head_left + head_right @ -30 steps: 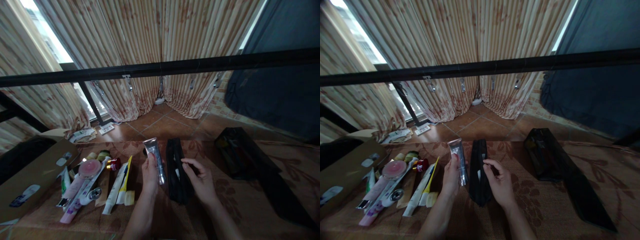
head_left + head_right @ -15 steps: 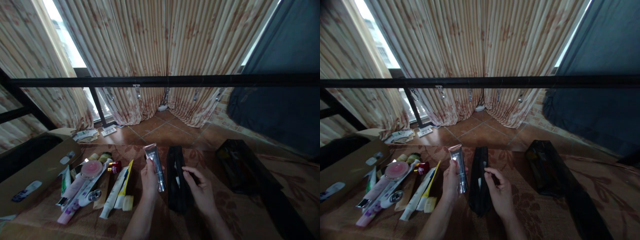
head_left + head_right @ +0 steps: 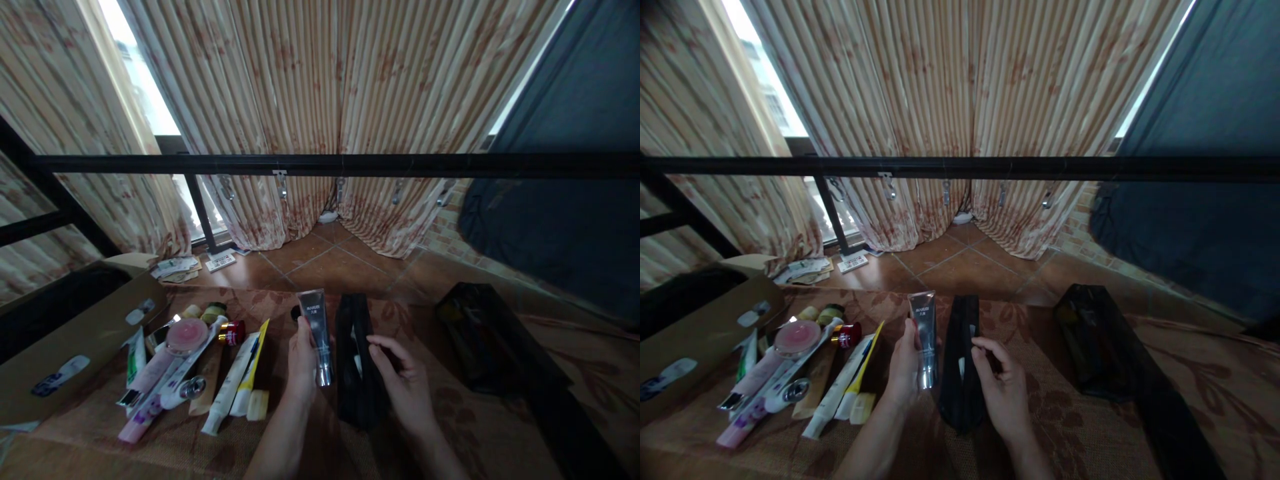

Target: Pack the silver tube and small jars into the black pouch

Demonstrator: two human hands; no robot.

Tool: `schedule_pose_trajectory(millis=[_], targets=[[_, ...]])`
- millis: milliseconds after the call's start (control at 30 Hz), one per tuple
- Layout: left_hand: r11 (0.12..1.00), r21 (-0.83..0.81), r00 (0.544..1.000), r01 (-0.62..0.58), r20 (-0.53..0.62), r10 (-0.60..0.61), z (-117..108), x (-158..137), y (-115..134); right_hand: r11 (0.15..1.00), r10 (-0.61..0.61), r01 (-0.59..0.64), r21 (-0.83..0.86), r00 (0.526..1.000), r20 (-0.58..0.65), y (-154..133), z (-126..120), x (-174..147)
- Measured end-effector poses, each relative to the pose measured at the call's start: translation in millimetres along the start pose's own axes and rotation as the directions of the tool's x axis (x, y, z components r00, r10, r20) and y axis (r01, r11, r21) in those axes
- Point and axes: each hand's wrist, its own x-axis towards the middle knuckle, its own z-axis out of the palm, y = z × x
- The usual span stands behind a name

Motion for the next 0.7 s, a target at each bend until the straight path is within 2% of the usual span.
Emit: schedule_pose_trajectory(millis=[133, 367, 700], targets=[[1.0, -0.001, 0.999, 0.031, 0.033, -0.031, 0.1, 0.8, -0.5, 1.0, 0.011, -0.011, -0.004, 1.0, -0.004, 0.8, 0.1, 0.8], [1.0, 0.008, 0.999, 0.002, 0.051, -0.002, -2.0, 6.6, -7.3, 1.0, 0.018, -0.018, 0.001, 1.0, -0.013, -0.2, 0.5, 0.7], [1.0, 0.002, 0.998, 0.021, 0.064, -0.021, -1.8, 1.0, -1.6, 0.999, 0.034, -0.034, -0.008, 0.999, -0.001, -0.5, 0.2, 0.6]])
